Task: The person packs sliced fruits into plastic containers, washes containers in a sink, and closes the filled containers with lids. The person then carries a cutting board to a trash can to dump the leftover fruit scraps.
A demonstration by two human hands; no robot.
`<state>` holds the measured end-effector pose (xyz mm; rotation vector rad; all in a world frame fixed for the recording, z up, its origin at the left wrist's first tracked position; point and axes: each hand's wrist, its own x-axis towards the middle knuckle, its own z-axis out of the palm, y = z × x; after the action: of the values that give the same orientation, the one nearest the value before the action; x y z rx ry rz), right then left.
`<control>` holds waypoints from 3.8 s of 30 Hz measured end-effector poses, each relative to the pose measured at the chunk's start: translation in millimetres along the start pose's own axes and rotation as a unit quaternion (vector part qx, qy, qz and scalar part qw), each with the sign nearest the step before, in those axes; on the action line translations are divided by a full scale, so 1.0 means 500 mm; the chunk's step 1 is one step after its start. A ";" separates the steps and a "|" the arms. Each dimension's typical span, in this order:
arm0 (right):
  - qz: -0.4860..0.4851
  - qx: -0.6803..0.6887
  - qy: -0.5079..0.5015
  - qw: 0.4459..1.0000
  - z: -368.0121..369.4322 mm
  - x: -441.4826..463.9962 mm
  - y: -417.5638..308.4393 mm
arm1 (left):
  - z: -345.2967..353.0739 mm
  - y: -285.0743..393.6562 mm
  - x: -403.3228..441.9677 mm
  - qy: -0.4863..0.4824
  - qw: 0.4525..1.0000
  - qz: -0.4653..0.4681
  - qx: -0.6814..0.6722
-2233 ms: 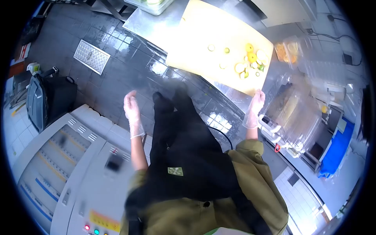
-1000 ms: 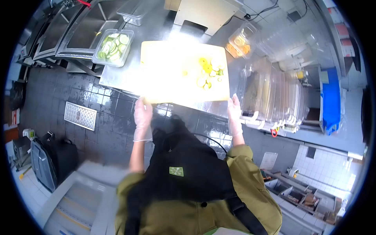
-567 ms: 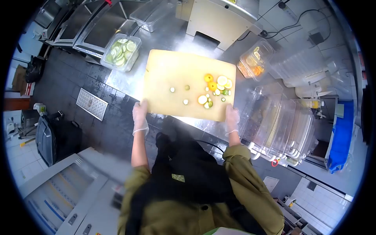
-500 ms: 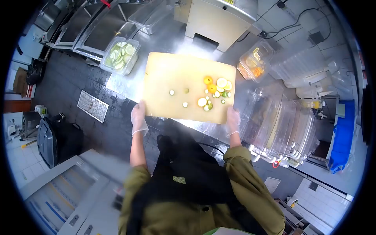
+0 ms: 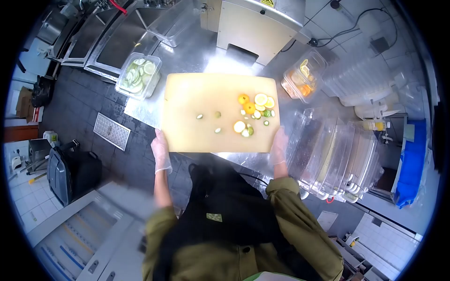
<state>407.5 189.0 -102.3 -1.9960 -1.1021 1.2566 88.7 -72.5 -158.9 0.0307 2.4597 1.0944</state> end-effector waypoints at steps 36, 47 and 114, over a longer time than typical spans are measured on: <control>-0.245 -0.254 -0.336 0.873 0.658 -0.780 -0.011 | -0.829 -0.508 -0.195 0.386 0.826 -0.333 -0.240; -0.427 -0.358 -0.473 0.682 1.326 -1.164 -0.233 | -0.991 -0.522 0.073 0.530 0.662 -0.436 -0.302; -0.291 -0.252 -0.716 -0.582 2.040 -2.621 0.126 | -1.566 0.001 1.503 0.945 -0.145 -0.170 -0.239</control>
<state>-799.3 -945.4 32.0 -1.9733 0.6916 -0.1892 -905.6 -473.1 9.4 1.2438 0.0238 -0.2738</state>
